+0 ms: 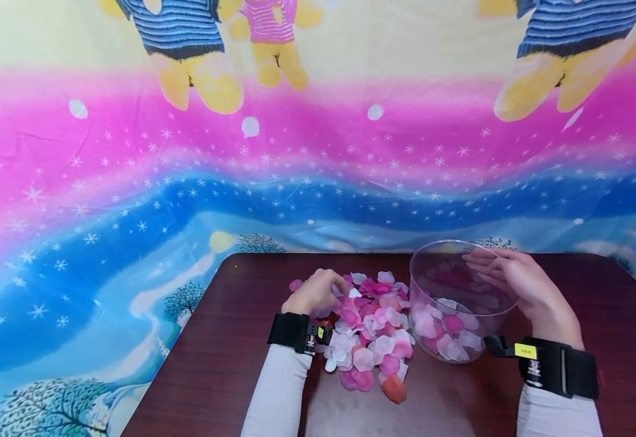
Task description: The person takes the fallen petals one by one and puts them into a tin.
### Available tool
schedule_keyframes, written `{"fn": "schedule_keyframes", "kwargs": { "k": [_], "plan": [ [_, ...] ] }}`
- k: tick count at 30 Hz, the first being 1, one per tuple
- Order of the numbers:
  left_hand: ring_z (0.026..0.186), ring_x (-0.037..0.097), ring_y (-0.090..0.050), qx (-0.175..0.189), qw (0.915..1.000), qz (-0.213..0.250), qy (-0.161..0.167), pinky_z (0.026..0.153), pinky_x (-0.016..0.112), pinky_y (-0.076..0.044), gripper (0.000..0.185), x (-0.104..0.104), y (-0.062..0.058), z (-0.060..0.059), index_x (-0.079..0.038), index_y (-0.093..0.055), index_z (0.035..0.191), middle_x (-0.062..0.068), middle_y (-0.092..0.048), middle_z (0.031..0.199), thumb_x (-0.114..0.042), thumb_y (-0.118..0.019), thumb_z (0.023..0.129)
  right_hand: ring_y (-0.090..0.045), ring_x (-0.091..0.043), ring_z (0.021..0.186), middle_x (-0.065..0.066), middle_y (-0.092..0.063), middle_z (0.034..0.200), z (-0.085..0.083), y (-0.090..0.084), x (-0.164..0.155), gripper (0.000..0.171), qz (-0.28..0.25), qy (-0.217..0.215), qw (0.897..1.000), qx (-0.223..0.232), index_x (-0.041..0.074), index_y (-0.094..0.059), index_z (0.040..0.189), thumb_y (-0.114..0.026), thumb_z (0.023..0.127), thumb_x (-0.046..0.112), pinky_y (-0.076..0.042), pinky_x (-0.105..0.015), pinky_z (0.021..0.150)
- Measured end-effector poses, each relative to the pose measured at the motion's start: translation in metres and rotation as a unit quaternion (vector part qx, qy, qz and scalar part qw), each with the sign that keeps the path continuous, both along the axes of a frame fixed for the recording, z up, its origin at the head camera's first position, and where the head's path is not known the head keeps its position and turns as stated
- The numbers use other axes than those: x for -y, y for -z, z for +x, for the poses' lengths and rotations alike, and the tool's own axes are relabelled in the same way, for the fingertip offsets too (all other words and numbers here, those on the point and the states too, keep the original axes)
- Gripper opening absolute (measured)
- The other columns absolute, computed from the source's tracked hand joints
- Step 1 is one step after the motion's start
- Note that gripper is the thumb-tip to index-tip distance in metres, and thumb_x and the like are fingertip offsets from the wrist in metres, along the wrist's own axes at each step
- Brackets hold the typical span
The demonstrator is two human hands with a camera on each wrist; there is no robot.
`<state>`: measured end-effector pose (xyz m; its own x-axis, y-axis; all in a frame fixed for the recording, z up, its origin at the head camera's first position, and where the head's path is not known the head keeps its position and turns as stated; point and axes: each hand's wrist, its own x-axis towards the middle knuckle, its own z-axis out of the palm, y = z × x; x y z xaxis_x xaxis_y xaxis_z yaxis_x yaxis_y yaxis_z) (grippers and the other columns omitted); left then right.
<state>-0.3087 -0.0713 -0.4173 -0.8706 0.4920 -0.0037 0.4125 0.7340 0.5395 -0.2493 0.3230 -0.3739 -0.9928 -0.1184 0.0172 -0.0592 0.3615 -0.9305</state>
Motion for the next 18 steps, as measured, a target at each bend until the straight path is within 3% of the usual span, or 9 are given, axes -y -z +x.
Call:
{"fn": "schedule_keyframes", "kwargs": {
  "k": [6,11,18],
  "plan": [
    [0.098,0.022,-0.060,-0.003,0.9999,-0.010,-0.001,0.071,0.028,-0.052,0.014,-0.004,0.009,-0.002,-0.013,-0.081,0.095,0.004,-0.069,0.119,-0.002,-0.078,0.088,-0.059,0.000,0.121,-0.023,-0.047,0.154,0.000,0.001,0.000,0.051,0.005,-0.001,1.000,0.003,0.000,-0.034,0.157,-0.023,0.108,0.006,-0.050,-0.021,0.098],
    [0.088,0.015,-0.060,-0.026,0.9996,-0.009,-0.005,0.071,0.029,-0.052,0.009,-0.005,0.008,-0.002,-0.015,-0.082,0.091,0.001,-0.071,0.110,-0.008,-0.076,0.092,-0.059,0.001,0.120,-0.023,-0.047,0.153,0.001,0.001,0.000,0.051,0.005,0.000,1.000,0.002,0.000,-0.035,0.157,-0.023,0.108,0.006,-0.050,-0.020,0.097],
    [0.078,0.013,-0.058,-0.063,0.9978,0.022,0.001,0.067,0.027,-0.048,0.010,-0.001,-0.003,-0.003,-0.013,-0.082,0.096,0.000,-0.071,0.100,-0.008,-0.074,0.094,-0.059,-0.002,0.124,-0.025,-0.045,0.154,0.001,0.000,0.000,0.051,0.002,-0.001,1.000,0.003,-0.001,-0.034,0.157,-0.021,0.108,0.008,-0.050,-0.021,0.097]
  ]
}}
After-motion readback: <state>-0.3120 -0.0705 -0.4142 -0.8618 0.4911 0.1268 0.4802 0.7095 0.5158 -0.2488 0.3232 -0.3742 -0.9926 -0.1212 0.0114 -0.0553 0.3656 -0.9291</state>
